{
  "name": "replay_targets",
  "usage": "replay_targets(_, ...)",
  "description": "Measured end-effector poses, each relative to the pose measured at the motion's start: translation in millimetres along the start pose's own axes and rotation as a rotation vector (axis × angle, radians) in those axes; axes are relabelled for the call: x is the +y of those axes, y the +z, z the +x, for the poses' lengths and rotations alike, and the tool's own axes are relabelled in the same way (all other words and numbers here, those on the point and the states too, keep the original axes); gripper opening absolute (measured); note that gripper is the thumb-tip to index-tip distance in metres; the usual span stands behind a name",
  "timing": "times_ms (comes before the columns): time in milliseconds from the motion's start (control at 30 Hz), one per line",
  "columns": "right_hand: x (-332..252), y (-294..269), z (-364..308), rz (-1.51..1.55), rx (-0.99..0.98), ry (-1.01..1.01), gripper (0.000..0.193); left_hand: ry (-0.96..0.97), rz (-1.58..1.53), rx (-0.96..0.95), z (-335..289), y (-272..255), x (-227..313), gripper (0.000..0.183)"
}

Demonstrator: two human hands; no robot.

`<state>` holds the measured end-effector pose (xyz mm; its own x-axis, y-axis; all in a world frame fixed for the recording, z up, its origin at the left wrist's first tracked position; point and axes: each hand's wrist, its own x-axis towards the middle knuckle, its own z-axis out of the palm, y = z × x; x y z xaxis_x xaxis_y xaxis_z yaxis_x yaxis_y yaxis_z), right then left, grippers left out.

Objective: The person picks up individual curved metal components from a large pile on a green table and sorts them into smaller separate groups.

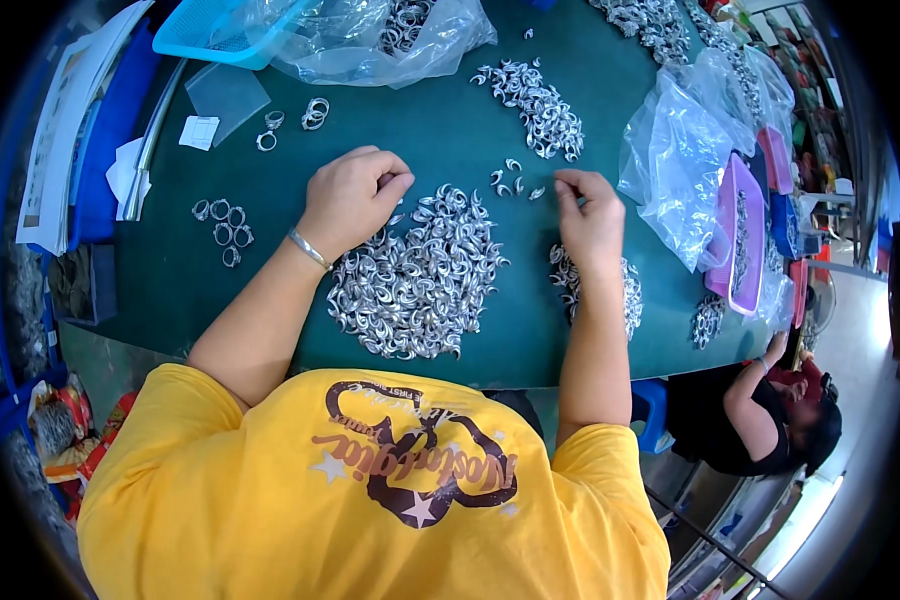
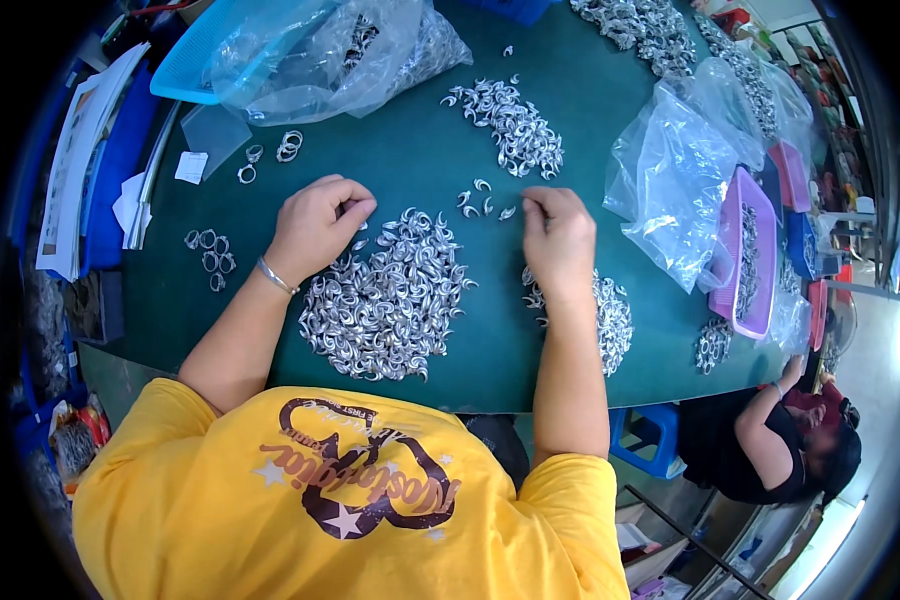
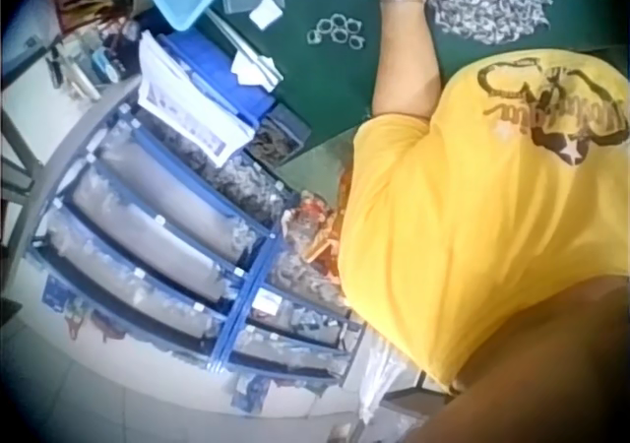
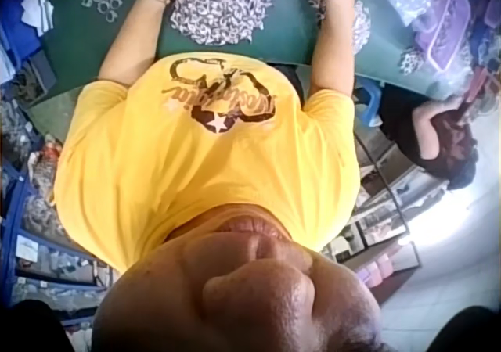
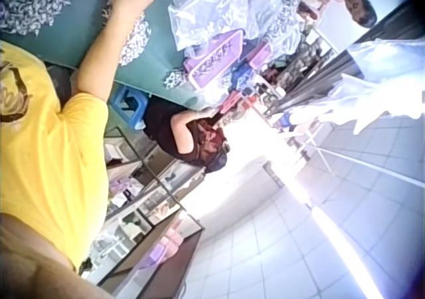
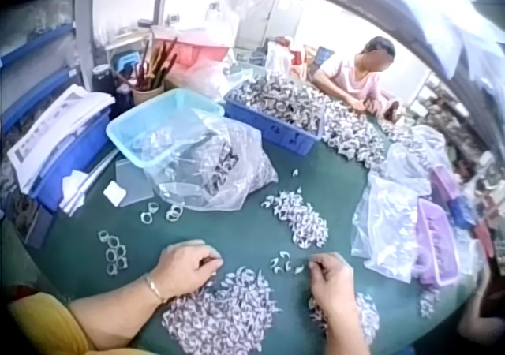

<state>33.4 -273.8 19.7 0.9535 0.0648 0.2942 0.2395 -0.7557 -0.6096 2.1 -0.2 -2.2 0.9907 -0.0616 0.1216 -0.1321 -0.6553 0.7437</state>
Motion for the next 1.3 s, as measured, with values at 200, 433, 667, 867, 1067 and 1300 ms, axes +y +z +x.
replay_targets(200,-2.2,17.1,-8.4,-0.103,-0.011,-0.069,0.006,-0.012,-0.024,0.01,-0.8,-0.6,0.0,0.013)
replay_targets(433,7.5,7.1,-7.0,-0.083,-0.068,-0.142,0.012,-0.01,-0.015,-0.004,-0.6,-0.1,-0.3,0.012)
replay_targets(667,-4.6,2.7,-5.6,0.026,-0.008,0.105,0.008,-0.004,-0.004,0.007,-0.8,0.5,-1.4,0.011)
replay_targets(867,-3.8,9.1,-15.5,-0.191,-0.122,0.026,0.01,0.007,-0.021,0.015,-0.8,0.4,0.6,0.011)
replay_targets(1067,-32.6,5.2,-20.9,0.323,-0.313,0.072,0.01,-0.016,-0.015,0.0,-1.3,-0.8,-1.5,0.011)
replay_targets(1300,-19.5,23.4,-7.4,0.056,-0.096,-0.06,0.011,-0.02,-0.002,-0.008,-0.2,-0.7,1.5,0.011)
